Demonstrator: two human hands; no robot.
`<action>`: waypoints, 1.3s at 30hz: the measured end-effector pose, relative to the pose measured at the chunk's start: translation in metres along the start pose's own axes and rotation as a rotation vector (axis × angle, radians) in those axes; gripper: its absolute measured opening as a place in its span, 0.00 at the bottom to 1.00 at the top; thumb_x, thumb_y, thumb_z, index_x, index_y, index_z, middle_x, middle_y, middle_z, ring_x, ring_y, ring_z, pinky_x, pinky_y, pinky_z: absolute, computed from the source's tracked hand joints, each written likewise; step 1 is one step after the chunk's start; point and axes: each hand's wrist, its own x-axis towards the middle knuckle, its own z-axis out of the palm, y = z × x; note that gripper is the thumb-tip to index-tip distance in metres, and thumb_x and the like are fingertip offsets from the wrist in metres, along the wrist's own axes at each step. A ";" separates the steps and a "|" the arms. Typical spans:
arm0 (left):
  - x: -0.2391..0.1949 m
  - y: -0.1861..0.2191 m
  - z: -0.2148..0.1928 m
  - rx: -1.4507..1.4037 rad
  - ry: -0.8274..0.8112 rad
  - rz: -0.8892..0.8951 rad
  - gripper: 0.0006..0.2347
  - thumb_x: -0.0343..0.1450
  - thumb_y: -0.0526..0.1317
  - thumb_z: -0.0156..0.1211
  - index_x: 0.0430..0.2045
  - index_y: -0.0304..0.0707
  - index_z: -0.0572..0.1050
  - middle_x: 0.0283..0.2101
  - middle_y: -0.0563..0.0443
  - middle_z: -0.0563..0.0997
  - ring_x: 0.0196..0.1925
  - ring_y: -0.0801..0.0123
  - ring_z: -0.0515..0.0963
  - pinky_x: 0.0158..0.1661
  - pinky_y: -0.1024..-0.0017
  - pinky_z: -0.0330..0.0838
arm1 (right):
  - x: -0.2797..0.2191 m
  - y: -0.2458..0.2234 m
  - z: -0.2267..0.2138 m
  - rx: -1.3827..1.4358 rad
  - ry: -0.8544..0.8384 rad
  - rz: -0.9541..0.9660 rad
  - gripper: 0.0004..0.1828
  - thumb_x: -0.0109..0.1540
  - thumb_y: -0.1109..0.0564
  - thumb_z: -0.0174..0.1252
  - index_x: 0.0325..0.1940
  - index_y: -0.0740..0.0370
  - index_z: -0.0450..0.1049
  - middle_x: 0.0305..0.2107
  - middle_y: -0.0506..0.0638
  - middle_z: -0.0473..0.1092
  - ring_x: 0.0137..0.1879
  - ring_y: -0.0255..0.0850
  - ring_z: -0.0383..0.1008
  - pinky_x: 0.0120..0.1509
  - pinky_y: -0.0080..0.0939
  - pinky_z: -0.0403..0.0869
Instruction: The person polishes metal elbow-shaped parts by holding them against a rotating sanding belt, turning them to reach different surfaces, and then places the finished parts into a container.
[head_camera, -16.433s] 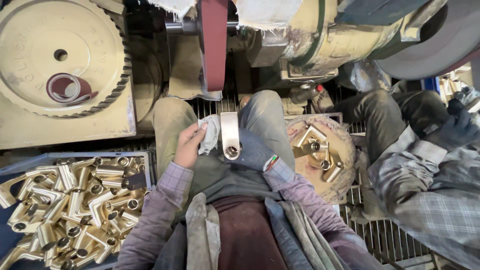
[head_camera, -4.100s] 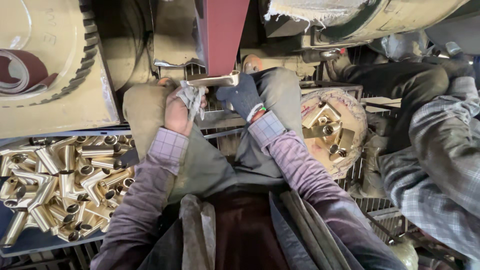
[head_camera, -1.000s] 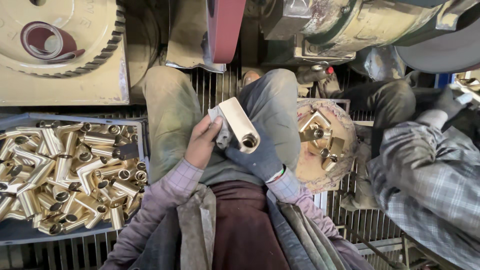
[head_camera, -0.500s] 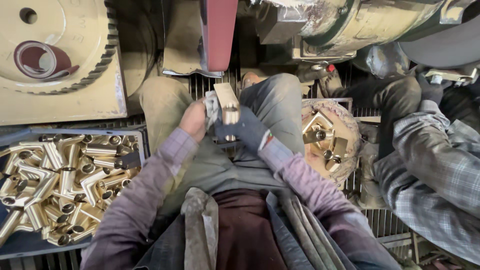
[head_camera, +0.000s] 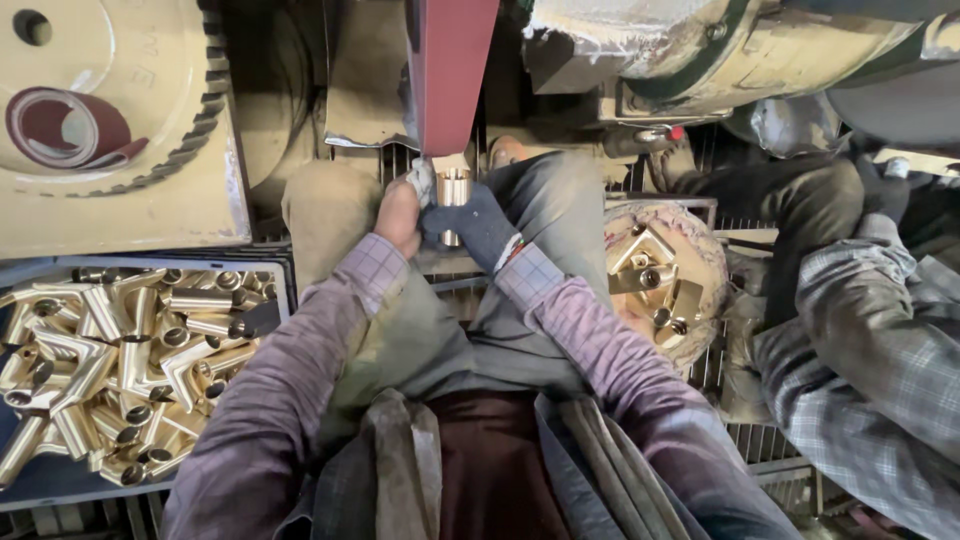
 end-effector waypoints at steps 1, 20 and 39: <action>0.005 0.004 0.007 -0.444 0.057 -0.329 0.13 0.73 0.35 0.44 0.43 0.31 0.78 0.40 0.49 0.82 0.41 0.67 0.80 0.42 0.68 0.74 | 0.003 0.004 0.001 0.031 0.009 0.002 0.08 0.53 0.62 0.64 0.34 0.67 0.75 0.24 0.50 0.74 0.27 0.38 0.74 0.31 0.38 0.72; 0.010 -0.003 0.013 -0.292 0.087 -0.265 0.11 0.75 0.39 0.47 0.31 0.33 0.77 0.30 0.50 0.79 0.30 0.69 0.78 0.29 0.69 0.73 | 0.033 0.018 -0.006 0.105 0.049 -0.037 0.04 0.58 0.61 0.62 0.33 0.64 0.74 0.23 0.47 0.71 0.27 0.35 0.72 0.31 0.36 0.70; -0.005 -0.005 0.008 -0.423 0.079 -0.129 0.15 0.70 0.30 0.42 0.44 0.28 0.77 0.41 0.50 0.81 0.42 0.70 0.80 0.44 0.74 0.74 | -0.010 0.009 0.010 -0.073 0.045 -0.108 0.07 0.54 0.61 0.64 0.31 0.66 0.74 0.21 0.47 0.71 0.26 0.33 0.71 0.29 0.36 0.70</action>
